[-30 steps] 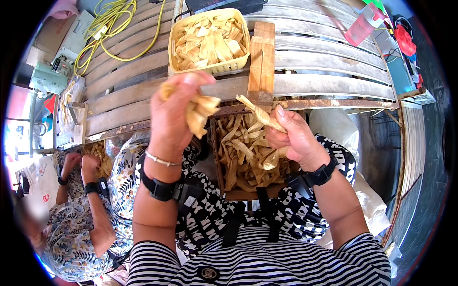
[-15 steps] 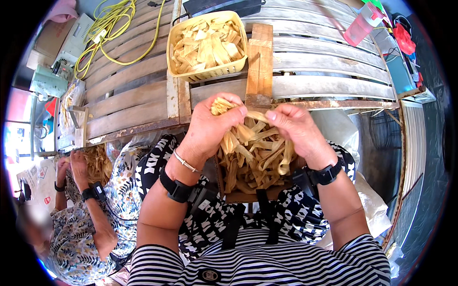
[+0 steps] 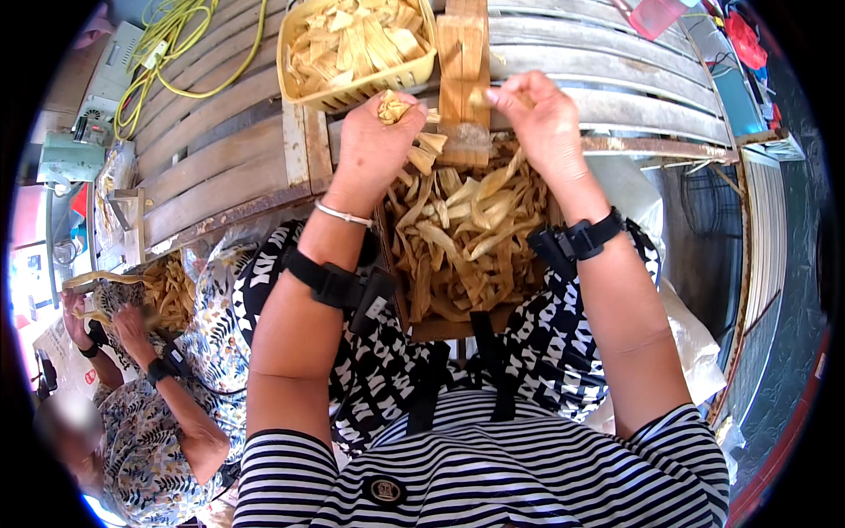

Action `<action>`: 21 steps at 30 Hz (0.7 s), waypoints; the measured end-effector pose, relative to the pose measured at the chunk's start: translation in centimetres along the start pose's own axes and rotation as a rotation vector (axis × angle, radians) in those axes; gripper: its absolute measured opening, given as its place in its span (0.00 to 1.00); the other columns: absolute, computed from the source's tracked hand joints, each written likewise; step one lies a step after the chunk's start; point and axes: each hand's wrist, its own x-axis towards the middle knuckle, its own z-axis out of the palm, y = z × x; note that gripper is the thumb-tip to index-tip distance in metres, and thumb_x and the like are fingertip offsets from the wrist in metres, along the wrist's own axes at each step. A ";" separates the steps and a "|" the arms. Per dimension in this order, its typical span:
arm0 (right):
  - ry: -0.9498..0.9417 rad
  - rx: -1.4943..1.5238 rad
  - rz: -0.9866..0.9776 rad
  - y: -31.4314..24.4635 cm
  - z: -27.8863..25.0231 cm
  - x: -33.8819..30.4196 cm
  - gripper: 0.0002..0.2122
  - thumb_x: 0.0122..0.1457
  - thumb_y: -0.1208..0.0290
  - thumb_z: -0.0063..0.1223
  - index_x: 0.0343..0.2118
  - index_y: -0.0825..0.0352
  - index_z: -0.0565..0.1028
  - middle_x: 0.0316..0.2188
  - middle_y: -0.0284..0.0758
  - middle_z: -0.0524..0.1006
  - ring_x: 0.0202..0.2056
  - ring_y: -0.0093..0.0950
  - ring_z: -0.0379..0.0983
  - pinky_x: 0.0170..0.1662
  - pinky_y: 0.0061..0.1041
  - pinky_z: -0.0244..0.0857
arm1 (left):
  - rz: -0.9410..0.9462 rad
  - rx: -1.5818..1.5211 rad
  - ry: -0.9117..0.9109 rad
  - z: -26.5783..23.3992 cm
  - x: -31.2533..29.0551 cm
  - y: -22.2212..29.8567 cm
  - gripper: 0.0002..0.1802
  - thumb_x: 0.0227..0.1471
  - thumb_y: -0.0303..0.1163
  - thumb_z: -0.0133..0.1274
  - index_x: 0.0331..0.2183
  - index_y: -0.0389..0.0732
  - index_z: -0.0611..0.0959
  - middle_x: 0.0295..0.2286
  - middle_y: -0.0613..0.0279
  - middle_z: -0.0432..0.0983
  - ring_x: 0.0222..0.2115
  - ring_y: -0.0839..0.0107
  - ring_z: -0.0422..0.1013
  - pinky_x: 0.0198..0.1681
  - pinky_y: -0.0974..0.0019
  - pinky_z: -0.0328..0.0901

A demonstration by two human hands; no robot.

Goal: The person processes corn husks by hand at a table, sorting them and gathering them into bundles.

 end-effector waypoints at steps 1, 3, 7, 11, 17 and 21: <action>0.011 0.345 -0.068 0.1 -0.3 -0.2 0.07 0.50 0.70 0.60 0.27 0.64 0.73 0.24 0.28 0.76 0.27 0.13 0.68 0.32 0.14 0.64 | -0.080 -0.144 -0.167 -0.1 -1.2 1.6 0.06 0.47 0.29 0.55 0.30 0.37 0.79 0.25 0.65 0.76 0.26 0.79 0.71 0.27 0.75 0.65; -0.022 0.559 -0.015 -1.5 -1.0 -0.5 0.05 0.51 0.73 0.60 0.26 0.65 0.73 0.24 0.25 0.75 0.26 0.11 0.66 0.31 0.12 0.62 | 0.075 0.217 -0.507 -1.3 -2.2 1.0 0.13 0.46 0.35 0.59 0.33 0.37 0.79 0.29 0.63 0.78 0.29 0.77 0.72 0.32 0.74 0.67; -0.178 0.627 -0.045 -2.8 -2.2 -1.7 0.05 0.50 0.72 0.60 0.27 0.64 0.74 0.22 0.24 0.75 0.23 0.09 0.65 0.25 0.11 0.59 | 0.465 0.378 -0.354 -1.5 -4.0 -0.2 0.18 0.47 0.41 0.58 0.34 0.35 0.80 0.26 0.63 0.77 0.28 0.75 0.71 0.35 0.72 0.66; -0.282 0.203 -0.299 -4.6 -1.1 -4.0 0.05 0.47 0.75 0.62 0.23 0.64 0.74 0.20 0.24 0.73 0.23 0.14 0.68 0.29 0.14 0.65 | 0.358 0.256 0.056 -1.6 -3.6 0.4 0.11 0.52 0.33 0.51 0.29 0.34 0.80 0.19 0.67 0.74 0.20 0.80 0.66 0.24 0.75 0.63; -0.441 0.323 -0.493 -4.9 -1.4 -5.1 0.08 0.49 0.70 0.61 0.20 0.64 0.72 0.14 0.27 0.71 0.19 0.16 0.68 0.20 0.19 0.61 | -0.322 -0.161 -0.491 1.0 -5.6 1.6 0.10 0.52 0.31 0.47 0.32 0.39 0.82 0.17 0.72 0.70 0.16 0.84 0.61 0.19 0.77 0.58; -0.314 0.485 -0.176 -5.2 -2.7 -4.5 0.09 0.54 0.68 0.57 0.22 0.66 0.75 0.15 0.24 0.69 0.21 0.10 0.63 0.22 0.13 0.57 | -0.100 -0.318 -1.093 0.0 -7.2 3.2 0.18 0.53 0.37 0.52 0.39 0.31 0.78 0.13 0.74 0.66 0.11 0.87 0.57 0.14 0.80 0.51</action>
